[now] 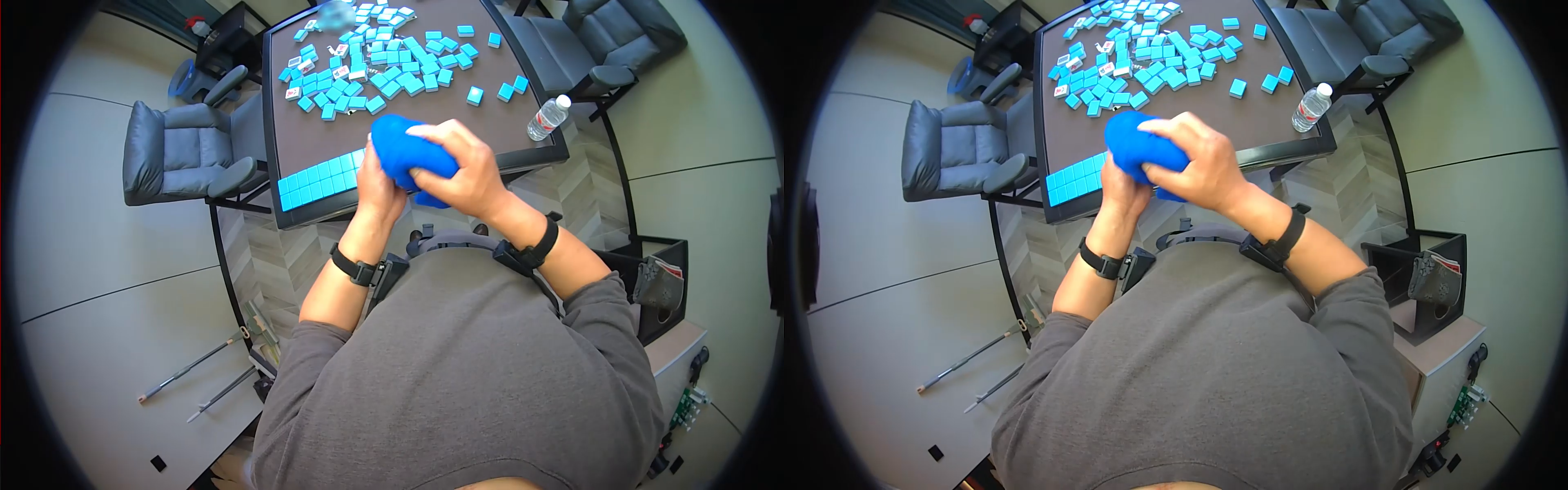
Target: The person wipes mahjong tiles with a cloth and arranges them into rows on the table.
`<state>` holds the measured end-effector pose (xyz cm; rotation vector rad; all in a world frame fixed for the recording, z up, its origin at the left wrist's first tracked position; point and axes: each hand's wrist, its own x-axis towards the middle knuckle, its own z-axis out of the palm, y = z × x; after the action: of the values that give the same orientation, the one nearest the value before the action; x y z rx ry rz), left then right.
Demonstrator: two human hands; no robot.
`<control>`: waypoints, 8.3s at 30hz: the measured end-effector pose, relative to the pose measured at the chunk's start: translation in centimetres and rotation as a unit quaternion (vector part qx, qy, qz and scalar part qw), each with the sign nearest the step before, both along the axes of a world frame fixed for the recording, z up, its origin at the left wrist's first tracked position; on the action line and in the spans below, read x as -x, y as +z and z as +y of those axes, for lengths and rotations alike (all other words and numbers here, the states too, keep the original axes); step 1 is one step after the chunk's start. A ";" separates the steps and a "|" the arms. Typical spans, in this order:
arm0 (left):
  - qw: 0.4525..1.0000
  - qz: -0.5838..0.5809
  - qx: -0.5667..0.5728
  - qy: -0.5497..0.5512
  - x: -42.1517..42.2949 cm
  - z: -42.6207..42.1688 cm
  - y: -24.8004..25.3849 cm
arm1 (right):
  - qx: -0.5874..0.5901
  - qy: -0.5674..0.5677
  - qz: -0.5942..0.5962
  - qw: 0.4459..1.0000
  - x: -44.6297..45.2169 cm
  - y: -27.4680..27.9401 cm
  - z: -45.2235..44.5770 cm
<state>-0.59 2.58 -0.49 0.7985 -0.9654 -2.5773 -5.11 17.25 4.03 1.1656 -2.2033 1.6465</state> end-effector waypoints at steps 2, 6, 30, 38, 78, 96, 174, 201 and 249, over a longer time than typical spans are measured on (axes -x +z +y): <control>0.995 0.062 0.033 -0.077 -0.6 -0.7 -3.0 | -0.011 0.006 0.030 0.999 -0.4 -0.4 -0.3; 0.990 0.012 0.036 -0.137 -0.7 -0.6 -1.6 | 0.016 -0.025 -0.016 0.999 1.2 -2.7 0.2; 0.973 0.044 -0.127 -0.186 -3.1 -4.4 -5.2 | -0.069 -0.160 -0.232 0.957 3.7 -10.3 7.9; 0.978 0.027 -0.035 -0.202 -3.4 -6.2 -5.5 | -0.043 -0.177 -0.265 0.947 4.1 -10.6 8.7; 0.990 0.035 -0.049 -0.127 -1.3 -0.4 0.6 | -0.128 -0.186 -0.014 0.974 6.6 -6.2 2.7; 0.980 0.077 -0.053 -0.177 -0.6 -0.9 1.1 | -0.140 -0.210 -0.028 0.967 7.9 -7.4 3.8; 0.512 -0.192 0.785 -0.290 11.3 -10.2 -25.2 | -0.134 -0.339 -0.293 0.884 2.3 -12.9 19.9; 0.581 -0.094 0.756 -0.285 12.8 -2.5 -21.6 | 0.028 -0.313 -0.402 0.860 4.6 -16.7 23.3; 0.997 0.019 -0.068 -0.025 3.2 5.0 -1.6 | -0.009 0.061 -0.034 0.997 5.6 -1.0 4.9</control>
<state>-3.83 7.59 -2.08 0.7657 -0.8150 -2.7143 -10.68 22.19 3.03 1.2918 -2.2337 1.7411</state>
